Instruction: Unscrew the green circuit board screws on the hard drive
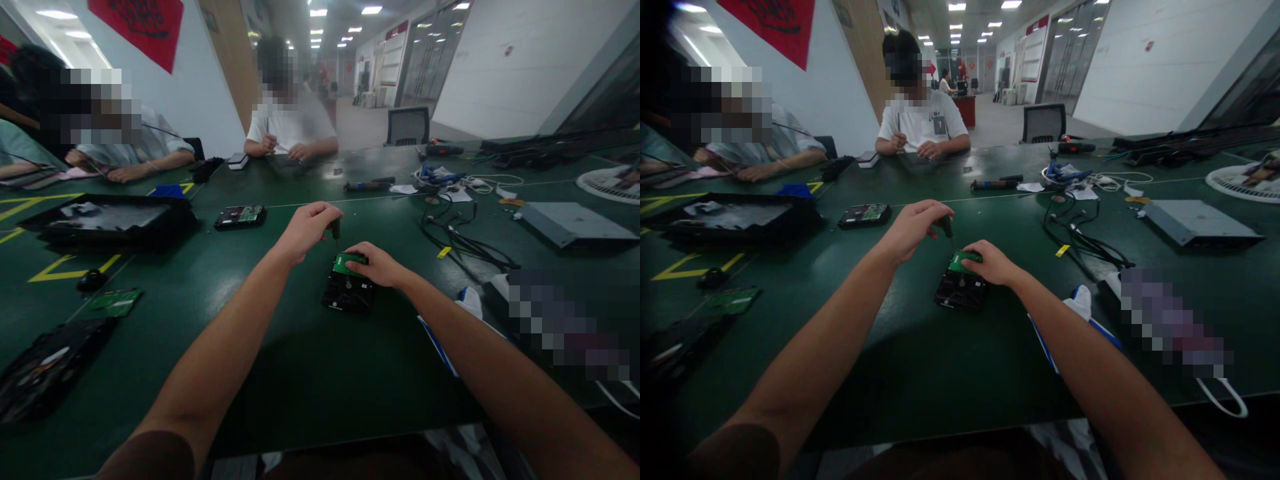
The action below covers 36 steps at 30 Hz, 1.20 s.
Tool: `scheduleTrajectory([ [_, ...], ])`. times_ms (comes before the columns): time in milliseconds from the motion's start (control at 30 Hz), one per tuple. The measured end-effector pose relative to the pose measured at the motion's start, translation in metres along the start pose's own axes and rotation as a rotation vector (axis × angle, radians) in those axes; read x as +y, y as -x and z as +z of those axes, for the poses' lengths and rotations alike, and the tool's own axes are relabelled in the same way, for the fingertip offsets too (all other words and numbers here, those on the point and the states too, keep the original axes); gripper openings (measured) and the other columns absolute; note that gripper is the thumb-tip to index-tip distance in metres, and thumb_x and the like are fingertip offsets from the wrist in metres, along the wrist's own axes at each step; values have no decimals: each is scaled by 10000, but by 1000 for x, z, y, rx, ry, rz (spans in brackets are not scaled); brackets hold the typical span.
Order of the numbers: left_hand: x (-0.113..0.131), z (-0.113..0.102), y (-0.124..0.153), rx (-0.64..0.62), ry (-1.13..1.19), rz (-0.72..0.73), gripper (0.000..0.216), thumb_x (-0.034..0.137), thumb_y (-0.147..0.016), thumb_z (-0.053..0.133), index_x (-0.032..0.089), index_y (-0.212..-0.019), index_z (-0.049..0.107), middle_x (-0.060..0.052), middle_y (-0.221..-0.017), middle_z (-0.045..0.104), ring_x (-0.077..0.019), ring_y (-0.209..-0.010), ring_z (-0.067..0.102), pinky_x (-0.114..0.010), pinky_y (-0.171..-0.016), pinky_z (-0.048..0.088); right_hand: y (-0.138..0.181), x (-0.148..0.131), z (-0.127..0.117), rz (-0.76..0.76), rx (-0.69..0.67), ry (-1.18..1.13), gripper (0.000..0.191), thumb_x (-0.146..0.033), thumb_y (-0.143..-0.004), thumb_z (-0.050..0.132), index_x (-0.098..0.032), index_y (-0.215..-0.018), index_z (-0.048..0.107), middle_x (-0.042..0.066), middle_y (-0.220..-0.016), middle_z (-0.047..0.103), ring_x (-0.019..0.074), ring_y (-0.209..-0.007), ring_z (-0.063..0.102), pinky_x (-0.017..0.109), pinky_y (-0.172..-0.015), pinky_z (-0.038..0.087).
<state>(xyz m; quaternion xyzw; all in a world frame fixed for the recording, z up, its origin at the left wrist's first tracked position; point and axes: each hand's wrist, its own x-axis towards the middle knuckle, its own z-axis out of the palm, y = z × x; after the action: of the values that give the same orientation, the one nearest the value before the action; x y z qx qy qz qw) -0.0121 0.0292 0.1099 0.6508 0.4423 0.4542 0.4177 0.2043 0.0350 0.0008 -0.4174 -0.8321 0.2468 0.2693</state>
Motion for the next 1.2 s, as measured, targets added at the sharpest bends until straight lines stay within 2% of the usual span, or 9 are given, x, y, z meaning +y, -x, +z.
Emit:
scheduleTrajectory([
  [200, 3, 1, 3, -34, 87, -8, 151, 337, -885, 659, 195, -892, 711, -72, -938, 708, -164, -786, 638, -202, -472, 429, 0, -3, -1, -7, 10, -9, 327, -359, -940, 678, -247, -1245, 710, 94, -1207, 694, 266, -1125, 640, 472, -1005, 511],
  [333, -1, 3, 1, -92, 327, -51, 137, 281, -924, 600, 184, -963, 688, -78, -966, 703, -182, -894, 668, -263, -642, 572, 0, -4, -1, 5, 7, -1, 342, -380, -937, 680, -232, -1243, 709, 99, -1199, 693, 268, -1105, 645, 456, -985, 520],
  [433, -4, 7, -1, -67, 414, -34, 142, 277, -948, 572, 172, -949, 668, -73, -935, 694, -176, -906, 673, -308, -747, 598, 0, -3, -1, 18, -2, 1, 352, -394, -943, 671, -233, -1254, 701, 98, -1205, 689, 264, -1090, 648, 442, -958, 530],
  [600, -5, 10, 0, -53, 217, 8, 223, 406, -932, 657, 188, -896, 688, -58, -920, 694, -161, -849, 651, -238, -635, 532, 0, -1, 0, 9, 0, 5, 348, -386, -942, 674, -233, -1254, 697, 96, -1214, 687, 262, -1121, 640, 459, -1000, 513],
  [733, -5, 7, 0, -22, 91, 38, 263, 462, -923, 660, 212, -920, 743, -45, -935, 702, -161, -832, 642, -233, -603, 507, -1, -1, 0, 5, 4, 5, 339, -376, -942, 675, -251, -1255, 703, 96, -1214, 691, 268, -1125, 638, 475, -997, 512],
  [900, -4, 5, 1, -79, 201, -11, 224, 394, -910, 658, 193, -996, 703, -60, -964, 710, -167, -862, 662, -221, -584, 515, -1, -2, 0, 7, 6, 0, 328, -363, -944, 676, -252, -1252, 706, 85, -1218, 698, 257, -1138, 638, 455, -1022, 503],
  [1033, -5, 10, 1, -77, 314, -67, 167, 343, -935, 612, 200, -1014, 575, -65, -944, 723, -182, -886, 690, -286, -674, 585, -1, -2, 0, 11, 5, 0, 336, -373, -938, 683, -244, -1248, 711, 86, -1201, 699, 254, -1122, 644, 433, -1004, 512],
  [1100, -9, 13, -1, -51, 293, -43, 143, 339, -960, 583, 212, -1005, 535, -57, -938, 717, -178, -882, 693, -291, -683, 588, -1, -2, 0, 12, 6, -1, 342, -375, -937, 681, -235, -1248, 711, 90, -1197, 698, 258, -1107, 647, 432, -978, 521],
  [1200, -15, 16, -3, 5, 158, 67, 142, 352, -1001, 525, 215, -979, 555, -48, -942, 692, -170, -845, 684, -258, -629, 554, 0, -4, 0, 24, 5, 0, 350, -367, -939, 677, -218, -1255, 703, 99, -1201, 691, 255, -1086, 650, 416, -939, 534],
])
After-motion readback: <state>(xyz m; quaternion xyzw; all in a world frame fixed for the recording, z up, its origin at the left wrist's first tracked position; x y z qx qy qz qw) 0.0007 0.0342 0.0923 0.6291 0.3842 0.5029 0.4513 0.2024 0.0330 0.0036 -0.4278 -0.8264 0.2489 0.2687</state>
